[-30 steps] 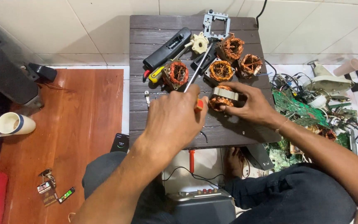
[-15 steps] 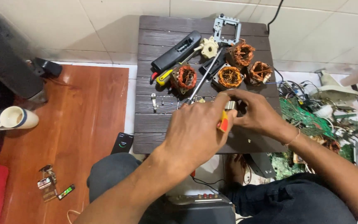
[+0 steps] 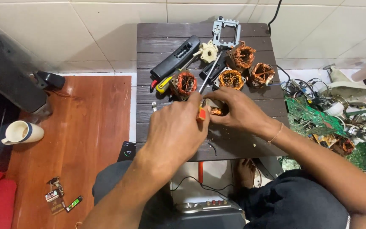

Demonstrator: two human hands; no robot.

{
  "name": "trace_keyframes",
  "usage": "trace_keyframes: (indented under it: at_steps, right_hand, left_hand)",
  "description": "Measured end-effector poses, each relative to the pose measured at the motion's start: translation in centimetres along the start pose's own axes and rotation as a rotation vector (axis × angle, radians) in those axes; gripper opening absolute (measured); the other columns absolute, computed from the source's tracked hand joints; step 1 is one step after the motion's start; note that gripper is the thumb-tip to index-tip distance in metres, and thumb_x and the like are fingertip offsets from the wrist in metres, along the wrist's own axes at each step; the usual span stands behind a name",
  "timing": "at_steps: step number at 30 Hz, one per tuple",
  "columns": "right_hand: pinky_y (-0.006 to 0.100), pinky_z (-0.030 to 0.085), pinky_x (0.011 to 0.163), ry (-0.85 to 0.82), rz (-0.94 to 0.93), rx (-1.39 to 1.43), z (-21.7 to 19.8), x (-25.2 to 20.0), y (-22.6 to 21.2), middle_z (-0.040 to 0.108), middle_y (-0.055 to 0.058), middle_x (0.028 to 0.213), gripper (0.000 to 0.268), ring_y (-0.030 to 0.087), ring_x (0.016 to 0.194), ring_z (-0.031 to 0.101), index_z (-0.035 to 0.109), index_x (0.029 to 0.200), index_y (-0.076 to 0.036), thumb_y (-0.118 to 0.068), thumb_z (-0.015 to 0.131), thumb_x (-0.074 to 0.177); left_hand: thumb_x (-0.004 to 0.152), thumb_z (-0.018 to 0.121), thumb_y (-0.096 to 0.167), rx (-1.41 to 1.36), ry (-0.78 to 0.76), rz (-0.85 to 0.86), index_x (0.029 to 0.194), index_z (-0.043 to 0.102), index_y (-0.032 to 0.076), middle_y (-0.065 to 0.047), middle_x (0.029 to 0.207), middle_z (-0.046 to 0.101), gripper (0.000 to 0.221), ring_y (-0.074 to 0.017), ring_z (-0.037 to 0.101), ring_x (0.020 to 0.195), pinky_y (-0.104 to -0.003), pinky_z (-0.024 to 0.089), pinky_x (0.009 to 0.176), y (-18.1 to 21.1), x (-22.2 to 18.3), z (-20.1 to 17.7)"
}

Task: Brushing and cleaning copper coils with a small tool on a repair bench

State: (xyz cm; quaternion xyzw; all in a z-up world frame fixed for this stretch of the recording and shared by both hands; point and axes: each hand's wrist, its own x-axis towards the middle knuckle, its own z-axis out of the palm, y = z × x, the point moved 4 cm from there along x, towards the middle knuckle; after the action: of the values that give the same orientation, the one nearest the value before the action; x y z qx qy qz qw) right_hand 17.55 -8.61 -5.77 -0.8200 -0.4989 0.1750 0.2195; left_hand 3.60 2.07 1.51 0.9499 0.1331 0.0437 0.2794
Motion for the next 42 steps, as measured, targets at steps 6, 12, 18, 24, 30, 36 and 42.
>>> trace_keyframes:
  at_steps: [6,12,18,24,30,36,42]
  right_hand:
    - [0.06,0.043,0.111,-0.076,0.061,0.066,-0.4,-0.1,-0.2,0.065,0.025,0.13,0.074,0.044,0.127,0.058,0.055,0.141,-0.001,-0.008,0.086,0.074]
    - [0.063,0.042,0.111,-0.014,0.107,0.158,0.0,-0.3,0.9,0.062,0.027,0.133,0.076,0.048,0.13,0.055,0.053,0.14,0.0,-0.008,0.087,0.073]
    - [0.065,0.049,0.104,0.073,0.061,0.216,0.5,-0.9,1.9,0.064,0.027,0.129,0.075,0.05,0.123,0.059,0.053,0.138,-0.005,-0.001,0.087,0.071]
    - [0.057,0.058,0.092,0.189,0.0,0.205,2.3,-0.8,5.7,0.066,0.022,0.113,0.073,0.044,0.11,0.066,0.053,0.128,-0.002,-0.006,0.093,0.066]
    - [0.051,0.059,0.088,0.329,0.02,0.198,0.7,-2.7,4.8,0.063,0.021,0.11,0.075,0.041,0.105,0.066,0.053,0.128,-0.001,0.003,0.091,0.064]
    - [0.055,0.058,0.093,0.376,0.113,0.185,0.9,-3.2,3.9,0.063,0.022,0.114,0.085,0.042,0.109,0.065,0.047,0.134,-0.004,-0.004,0.095,0.063]
    - [0.061,0.055,0.096,0.412,0.008,0.096,0.9,-3.5,2.8,0.063,0.027,0.116,0.089,0.049,0.11,0.064,0.044,0.139,-0.002,-0.001,0.092,0.064]
  left_hand:
    - [0.098,0.055,0.02,-0.083,-0.021,0.049,0.12,0.063,-0.002,-0.025,0.077,0.074,0.033,-0.0485,0.075,0.073,-0.059,0.058,0.068,0.7,-0.2,-0.4]
    - [0.094,0.058,0.017,-0.165,-0.066,0.119,0.125,0.062,-0.001,-0.025,0.081,0.074,0.036,-0.0513,0.074,0.08,-0.064,0.056,0.071,0.8,0.7,2.1]
    - [0.1,0.052,0.015,-0.153,0.104,0.092,0.128,0.062,-0.005,-0.028,0.081,0.073,0.036,-0.0444,0.075,0.073,-0.054,0.058,0.071,0.9,0.4,-2.4]
    - [0.094,0.051,0.041,-0.087,-0.051,-0.032,0.119,0.07,0.02,-0.016,0.076,0.075,0.037,-0.0477,0.075,0.078,-0.057,0.056,0.071,-1.1,1.8,3.9]
    - [0.1,0.049,0.015,-0.262,0.146,0.136,0.122,0.067,-0.007,-0.024,0.067,0.07,0.036,-0.0346,0.069,0.049,-0.043,0.057,0.054,0.9,1.2,0.2]
    - [0.094,0.054,0.035,-0.021,-0.037,0.054,0.11,0.07,0.009,-0.022,0.077,0.074,0.035,-0.047,0.075,0.076,-0.06,0.057,0.069,0.5,1.9,5.8]
    - [0.097,0.049,0.031,-0.245,0.085,0.076,0.122,0.069,0.012,-0.028,0.08,0.074,0.037,-0.054,0.073,0.079,-0.064,0.056,0.072,1.4,1.4,2.7]
